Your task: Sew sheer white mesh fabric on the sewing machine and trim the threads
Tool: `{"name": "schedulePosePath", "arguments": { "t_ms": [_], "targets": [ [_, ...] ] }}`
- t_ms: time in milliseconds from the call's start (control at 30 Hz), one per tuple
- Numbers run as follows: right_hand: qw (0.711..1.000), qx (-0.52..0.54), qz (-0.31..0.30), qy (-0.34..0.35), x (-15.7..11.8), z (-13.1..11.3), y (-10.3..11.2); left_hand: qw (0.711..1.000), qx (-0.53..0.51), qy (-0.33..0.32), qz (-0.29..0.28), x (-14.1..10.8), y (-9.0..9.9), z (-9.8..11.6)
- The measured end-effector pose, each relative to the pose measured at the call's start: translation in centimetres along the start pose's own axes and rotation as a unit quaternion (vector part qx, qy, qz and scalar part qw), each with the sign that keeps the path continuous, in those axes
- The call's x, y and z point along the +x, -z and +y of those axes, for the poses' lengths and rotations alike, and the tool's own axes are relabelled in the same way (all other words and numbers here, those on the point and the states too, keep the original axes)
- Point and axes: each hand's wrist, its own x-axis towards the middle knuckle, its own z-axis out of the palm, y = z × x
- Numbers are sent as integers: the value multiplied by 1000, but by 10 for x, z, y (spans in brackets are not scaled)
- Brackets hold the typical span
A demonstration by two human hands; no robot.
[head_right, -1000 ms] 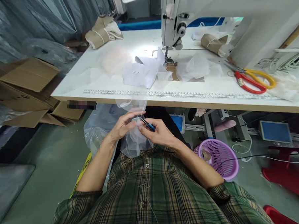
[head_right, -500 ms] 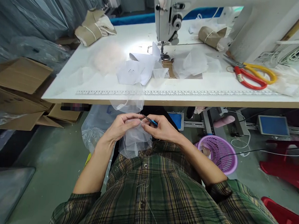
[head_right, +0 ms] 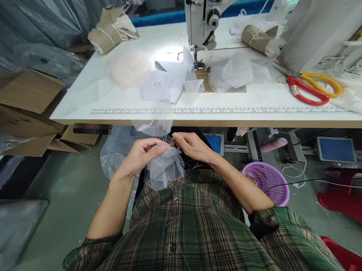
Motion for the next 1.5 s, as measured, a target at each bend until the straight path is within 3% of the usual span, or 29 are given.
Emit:
{"name": "schedulePosePath", "arguments": {
  "t_ms": [300, 500, 767, 867, 1100, 1267, 1500],
  "targets": [
    [999, 11, 51, 16, -1, 3, -2, 999, -49, -4, 6, 0, 0, -6],
    [1000, 6, 15, -14, -14, 3, -10, 998, -60, 17, -2, -2, 0, -5],
    [999, 0, 47, 11, -4, 0, -9, 998, -58, 5, -2, -1, 1, -6],
    [998, 3, 66, -14, -10, 4, -12, 998, -59, 10, -1, -3, 0, -6],
    [998, 21, 49, -15, -10, 4, -18, 999, -50, 14, -7, -3, -1, -7],
    [996, 16, 92, -5, -5, 3, -16, 998, -58, 13, -5, -4, -1, -8],
    [1000, -14, 23, 4, -18, 1, -19, 996, -77, 35, -3, -4, -1, -8]
  ]
}}
